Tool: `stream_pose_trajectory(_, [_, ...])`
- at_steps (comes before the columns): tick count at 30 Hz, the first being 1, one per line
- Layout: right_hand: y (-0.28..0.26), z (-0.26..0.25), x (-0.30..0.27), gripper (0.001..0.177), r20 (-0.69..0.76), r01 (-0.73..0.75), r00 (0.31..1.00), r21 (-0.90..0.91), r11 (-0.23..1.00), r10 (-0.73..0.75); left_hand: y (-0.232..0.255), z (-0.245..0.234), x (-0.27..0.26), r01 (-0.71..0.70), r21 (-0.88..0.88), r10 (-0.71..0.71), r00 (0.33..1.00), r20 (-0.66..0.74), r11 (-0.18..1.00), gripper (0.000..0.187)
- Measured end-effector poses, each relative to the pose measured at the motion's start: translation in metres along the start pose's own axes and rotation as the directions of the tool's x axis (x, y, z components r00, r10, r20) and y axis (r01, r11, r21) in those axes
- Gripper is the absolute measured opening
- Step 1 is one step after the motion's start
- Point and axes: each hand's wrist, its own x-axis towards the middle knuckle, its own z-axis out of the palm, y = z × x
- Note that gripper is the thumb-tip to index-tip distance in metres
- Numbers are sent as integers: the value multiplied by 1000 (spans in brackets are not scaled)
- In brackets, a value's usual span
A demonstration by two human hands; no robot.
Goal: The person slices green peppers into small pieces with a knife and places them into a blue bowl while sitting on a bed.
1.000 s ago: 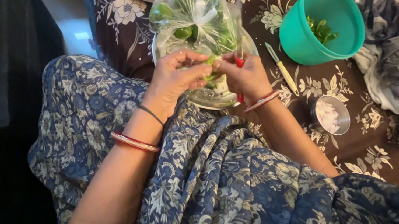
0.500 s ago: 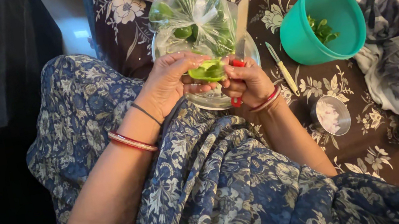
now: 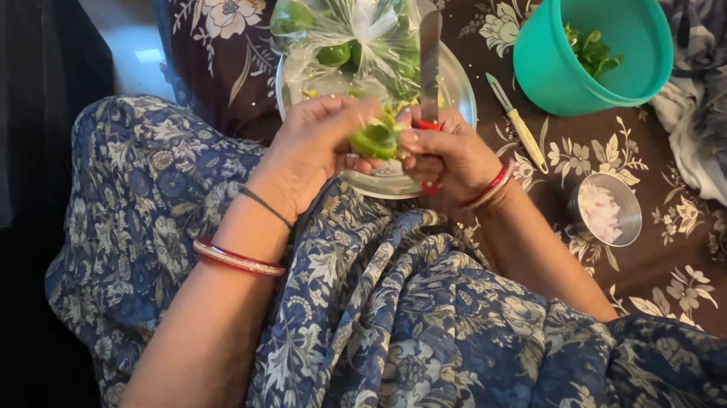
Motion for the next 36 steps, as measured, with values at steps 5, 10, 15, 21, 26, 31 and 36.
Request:
stream_pose_trajectory(5, [-33, 6, -3, 13, 51, 140, 988, -713, 687, -148, -5, 19, 1, -430, 686, 493, 862, 118, 587, 33])
stream_pose_trajectory(10, [-33, -1, -2, 8, 35, 39, 999, -644, 764, -21, 8, 35, -9, -530, 847, 628, 671, 394, 35, 34])
stream_pose_trajectory(15, [-37, -3, -5, 13, 78, 60, 997, -655, 753, -12, 11, 34, -10, -513, 858, 649, 647, 400, -17, 33])
stream_pose_trajectory(21, [-53, 1, -21, 14, 72, 90, 995, -453, 887, -65, 7, 30, -5, -462, 876, 651, 709, 271, 137, 30])
stream_pose_trajectory(26, [-59, -8, -29, 23, -63, 49, 994, -500, 865, -92, 15, 24, -4, -506, 827, 690, 690, 218, 245, 29])
stream_pose_trajectory(31, [-43, -6, -11, 46, -246, -131, 940, -901, 413, -238, 12, 27, -5, -468, 851, 651, 727, 218, 237, 30])
stream_pose_trajectory(36, [-37, 5, -10, 51, -290, -149, 894, -912, 382, -342, 0, 17, 5, -516, 613, 574, 810, 122, 598, 25])
